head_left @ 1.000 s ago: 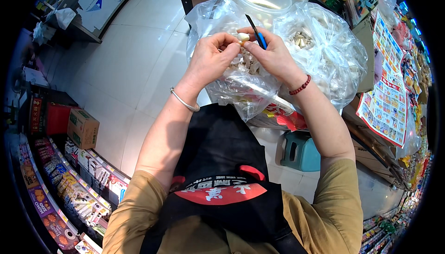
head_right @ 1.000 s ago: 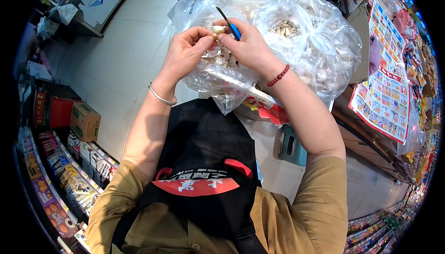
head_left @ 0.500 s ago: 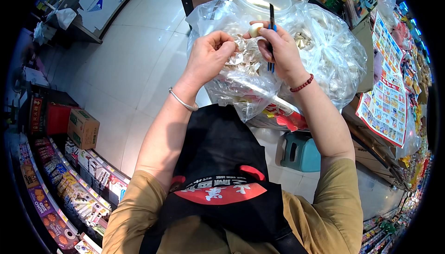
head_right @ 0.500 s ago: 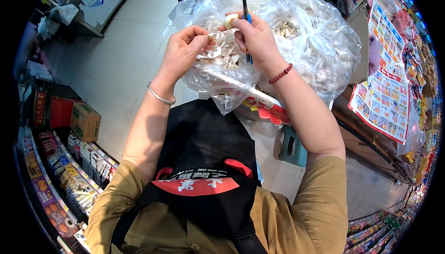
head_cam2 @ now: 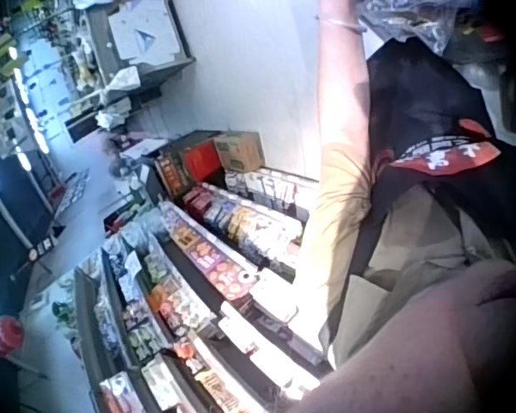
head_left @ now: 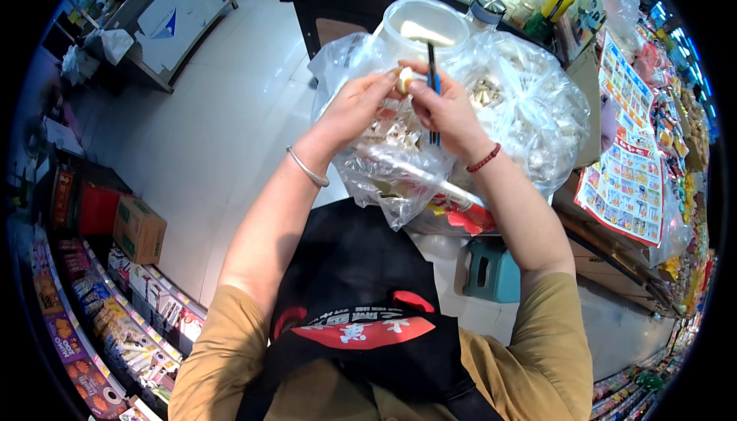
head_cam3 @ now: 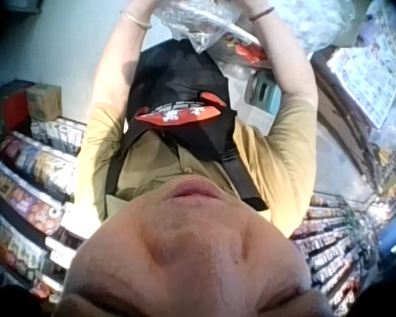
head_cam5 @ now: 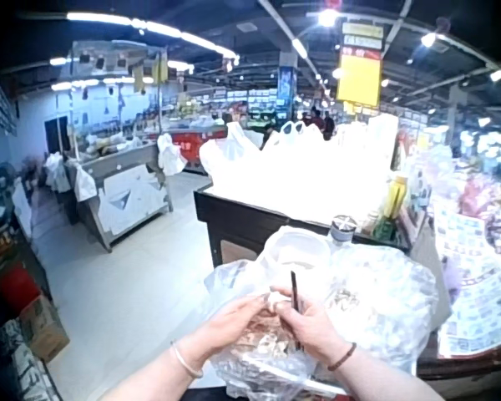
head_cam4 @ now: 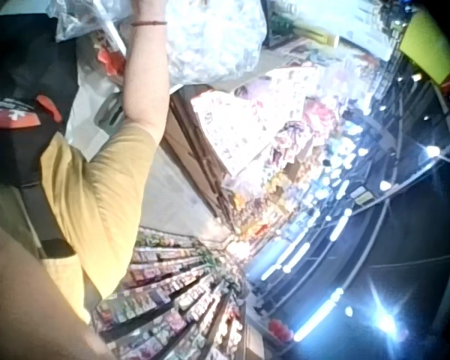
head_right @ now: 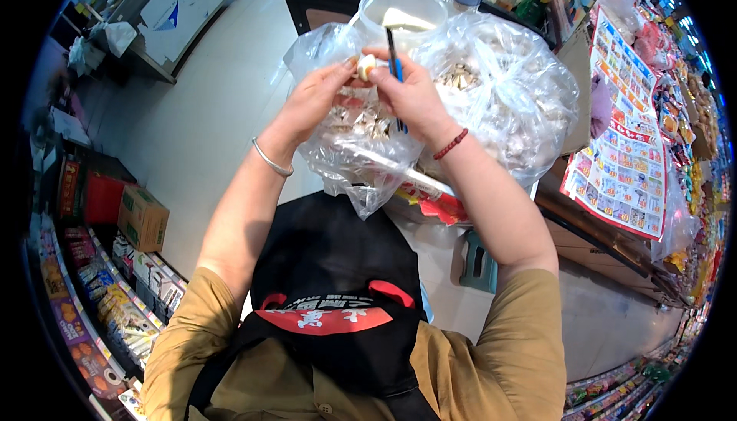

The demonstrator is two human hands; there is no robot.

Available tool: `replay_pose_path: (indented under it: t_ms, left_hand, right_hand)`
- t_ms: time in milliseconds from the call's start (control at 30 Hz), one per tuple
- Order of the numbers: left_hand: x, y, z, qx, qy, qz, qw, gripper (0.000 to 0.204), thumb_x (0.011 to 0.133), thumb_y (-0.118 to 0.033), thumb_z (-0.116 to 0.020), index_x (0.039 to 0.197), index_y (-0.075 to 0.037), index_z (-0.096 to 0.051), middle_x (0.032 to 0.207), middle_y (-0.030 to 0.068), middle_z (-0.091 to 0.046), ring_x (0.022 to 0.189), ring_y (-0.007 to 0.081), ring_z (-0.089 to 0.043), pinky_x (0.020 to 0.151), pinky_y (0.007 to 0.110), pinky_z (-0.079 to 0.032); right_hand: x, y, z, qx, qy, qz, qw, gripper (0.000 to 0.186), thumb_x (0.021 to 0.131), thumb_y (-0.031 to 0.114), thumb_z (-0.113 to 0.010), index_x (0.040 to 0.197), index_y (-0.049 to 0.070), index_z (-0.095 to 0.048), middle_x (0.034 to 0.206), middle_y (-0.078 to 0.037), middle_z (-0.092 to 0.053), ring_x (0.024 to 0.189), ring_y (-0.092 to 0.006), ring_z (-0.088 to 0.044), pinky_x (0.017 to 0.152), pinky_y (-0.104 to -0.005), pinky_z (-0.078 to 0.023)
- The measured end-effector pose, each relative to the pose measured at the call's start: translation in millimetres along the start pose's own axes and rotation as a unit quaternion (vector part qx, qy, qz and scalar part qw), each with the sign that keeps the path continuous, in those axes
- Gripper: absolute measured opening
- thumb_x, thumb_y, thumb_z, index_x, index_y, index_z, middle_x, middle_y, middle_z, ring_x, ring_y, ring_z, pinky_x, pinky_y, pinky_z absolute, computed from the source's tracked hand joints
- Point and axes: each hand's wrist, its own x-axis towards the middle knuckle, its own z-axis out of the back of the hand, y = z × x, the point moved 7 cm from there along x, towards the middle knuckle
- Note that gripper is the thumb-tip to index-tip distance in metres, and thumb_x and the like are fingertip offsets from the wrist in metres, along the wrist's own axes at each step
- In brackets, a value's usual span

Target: The person uses a small knife to peel garlic cloves one by one. The peeled cloves are placed into a plastic bag while the skins are discarded into a separate bag. The task is performed continuously at a counter in a retail setting.

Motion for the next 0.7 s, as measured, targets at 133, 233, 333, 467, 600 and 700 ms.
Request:
replay_pose_path:
  t_ms: [133,233,333,467,600,700]
  left_hand:
    - [3,16,0,-0.11,0.02,0.054,0.992,0.03,0.1,-0.02,-0.054,0.122,0.0,-0.059,0.113,0.0066,-0.064,0.102,0.0128,-0.062,0.083,0.029,-0.056]
    - [1,13,-1,-0.161,0.028,0.055,0.985,0.023,0.098,-0.016,-0.059,0.115,-0.001,-0.061,0.108,0.0076,-0.065,0.095,0.0122,-0.064,0.08,0.028,-0.057]
    - [0,12,-1,-0.158,0.035,0.064,0.985,0.019,0.095,-0.015,-0.063,0.109,-0.002,-0.061,0.104,0.007,-0.067,0.092,0.013,-0.065,0.079,0.028,-0.056]
    - [-4,9,-1,-0.13,0.054,0.07,0.988,0.026,0.098,-0.021,-0.06,0.116,-0.003,-0.06,0.102,0.005,-0.066,0.094,0.0117,-0.065,0.078,0.029,-0.057]
    - [-10,2,-8,-0.251,0.127,0.079,0.956,0.033,0.102,-0.027,-0.05,0.124,-0.003,-0.057,0.108,0.0068,-0.064,0.097,0.0147,-0.064,0.08,0.031,-0.058]
    - [-8,0,-11,-0.257,0.151,0.073,0.952,0.037,0.104,-0.029,-0.045,0.128,-0.002,-0.054,0.111,0.0083,-0.064,0.096,0.0163,-0.066,0.08,0.032,-0.059]
  right_hand:
    - [1,2,0,-0.15,-0.007,0.072,0.986,0.039,0.095,0.013,-0.061,0.134,0.008,-0.056,0.073,0.008,-0.053,0.063,-0.0011,-0.046,0.056,-0.0185,-0.039]
    - [-8,12,-11,-0.243,0.025,0.131,0.961,0.047,0.09,0.014,-0.066,0.134,0.003,-0.054,0.096,-0.004,-0.065,0.085,-0.0102,-0.059,0.076,-0.0268,-0.05]
    - [-8,12,-12,-0.309,-0.004,0.164,0.937,0.047,0.086,0.014,-0.069,0.131,0.004,-0.057,0.097,-0.011,-0.066,0.083,-0.0166,-0.062,0.076,-0.0289,-0.051]
    - [-9,19,-14,-0.367,-0.01,0.171,0.914,0.044,0.083,0.014,-0.071,0.125,0.006,-0.061,0.094,-0.012,-0.063,0.086,-0.0202,-0.062,0.075,-0.0293,-0.051]
    - [-15,35,-20,-0.349,-0.036,0.257,0.9,0.041,0.083,0.018,-0.074,0.121,0.006,-0.064,0.093,-0.008,-0.062,0.09,-0.0188,-0.062,0.075,-0.0287,-0.051]
    - [-10,25,-18,-0.299,-0.012,0.221,0.928,0.041,0.084,0.019,-0.075,0.121,0.006,-0.063,0.099,-0.009,-0.063,0.091,-0.0181,-0.062,0.077,-0.0298,-0.051]
